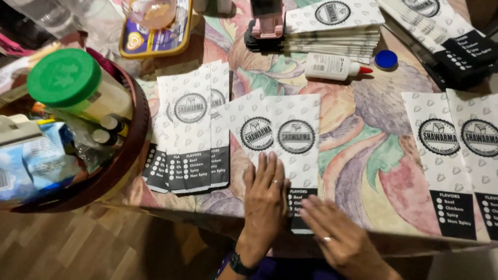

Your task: Applying glue to the edges of paper sleeves and folding them to assemble packaging.

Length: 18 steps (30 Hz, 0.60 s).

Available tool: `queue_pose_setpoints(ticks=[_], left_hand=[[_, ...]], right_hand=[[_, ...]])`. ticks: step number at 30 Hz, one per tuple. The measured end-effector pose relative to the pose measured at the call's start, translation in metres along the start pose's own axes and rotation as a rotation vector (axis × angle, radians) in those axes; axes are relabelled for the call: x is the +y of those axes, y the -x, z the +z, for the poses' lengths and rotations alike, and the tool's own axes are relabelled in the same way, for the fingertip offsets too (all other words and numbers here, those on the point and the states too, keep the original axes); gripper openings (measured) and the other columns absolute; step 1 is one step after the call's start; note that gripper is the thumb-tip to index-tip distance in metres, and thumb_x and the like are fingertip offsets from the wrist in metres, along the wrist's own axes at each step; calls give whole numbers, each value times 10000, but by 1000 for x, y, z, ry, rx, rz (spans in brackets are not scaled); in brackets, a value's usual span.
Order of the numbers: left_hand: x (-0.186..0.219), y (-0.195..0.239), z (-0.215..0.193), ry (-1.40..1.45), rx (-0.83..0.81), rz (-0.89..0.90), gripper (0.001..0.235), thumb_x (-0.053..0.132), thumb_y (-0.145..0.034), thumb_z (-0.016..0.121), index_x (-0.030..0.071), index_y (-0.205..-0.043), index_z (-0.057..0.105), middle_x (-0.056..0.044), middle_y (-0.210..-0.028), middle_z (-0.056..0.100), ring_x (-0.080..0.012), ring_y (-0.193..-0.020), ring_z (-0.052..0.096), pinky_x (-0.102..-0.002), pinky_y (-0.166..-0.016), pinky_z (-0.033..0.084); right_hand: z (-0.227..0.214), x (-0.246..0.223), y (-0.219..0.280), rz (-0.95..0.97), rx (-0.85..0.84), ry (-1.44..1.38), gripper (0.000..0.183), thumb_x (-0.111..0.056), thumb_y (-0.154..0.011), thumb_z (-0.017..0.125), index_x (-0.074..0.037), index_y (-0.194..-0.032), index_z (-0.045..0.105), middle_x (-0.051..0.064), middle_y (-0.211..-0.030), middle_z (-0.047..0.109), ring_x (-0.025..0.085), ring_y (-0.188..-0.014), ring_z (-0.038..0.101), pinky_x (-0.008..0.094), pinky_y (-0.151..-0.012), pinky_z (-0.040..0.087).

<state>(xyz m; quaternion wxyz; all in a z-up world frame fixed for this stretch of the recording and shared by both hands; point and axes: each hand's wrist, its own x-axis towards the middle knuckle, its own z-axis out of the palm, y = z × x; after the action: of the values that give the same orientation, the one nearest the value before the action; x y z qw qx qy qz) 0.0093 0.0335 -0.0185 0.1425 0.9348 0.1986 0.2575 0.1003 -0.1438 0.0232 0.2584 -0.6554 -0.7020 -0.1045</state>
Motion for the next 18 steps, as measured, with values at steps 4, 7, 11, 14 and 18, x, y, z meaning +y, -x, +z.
queue_pose_setpoints(ticks=[4, 7, 11, 14, 18], left_hand=[[3, -6, -4, 52, 85, 40, 429, 199, -1080, 510, -56, -1426, 524, -278, -1527, 485, -426, -1471, 413, -564, -1232, 280], [0, -4, -7, 25, 14, 58, 571, 240, -1089, 529, 93, -1594, 308, -249, -1592, 433, -428, -1517, 367, -568, -1253, 266], [8, -6, 3, -138, -89, 68, 785, 291, -942, 575, 103, -1627, 242, -119, -1670, 342, -409, -1554, 252, -614, -1239, 200], [10, -7, 7, -152, -111, 22, 646, 435, -1099, 354, 110, -1630, 183, -108, -1677, 298, -419, -1556, 198, -613, -1247, 144], [-2, -5, 11, -218, -49, 87, 787, 455, -1032, 582, 82, -1621, 217, -83, -1650, 397, -359, -1541, 318, -568, -1255, 225]], right_hand=[[-14, 8, 23, 55, 50, 6, 460, -113, -920, 726, 22, -1342, 601, 176, -1425, 613, 314, -1345, 611, 439, -1188, 460], [-21, 5, 21, 67, 29, 79, 493, -142, -915, 732, 26, -1356, 587, 165, -1421, 615, 310, -1347, 602, 453, -1175, 466], [-10, 1, 10, 7, 112, -15, 433, -116, -912, 752, 79, -1272, 611, 235, -1314, 644, 410, -1238, 663, 511, -1087, 541], [-3, 4, 14, -28, 59, -83, 379, -82, -975, 557, 83, -1314, 590, 254, -1377, 609, 437, -1313, 608, 535, -1136, 490], [-12, 17, 25, -2, -1, -185, 446, -21, -999, 338, 80, -1383, 540, 253, -1473, 544, 455, -1423, 511, 548, -1209, 425]])
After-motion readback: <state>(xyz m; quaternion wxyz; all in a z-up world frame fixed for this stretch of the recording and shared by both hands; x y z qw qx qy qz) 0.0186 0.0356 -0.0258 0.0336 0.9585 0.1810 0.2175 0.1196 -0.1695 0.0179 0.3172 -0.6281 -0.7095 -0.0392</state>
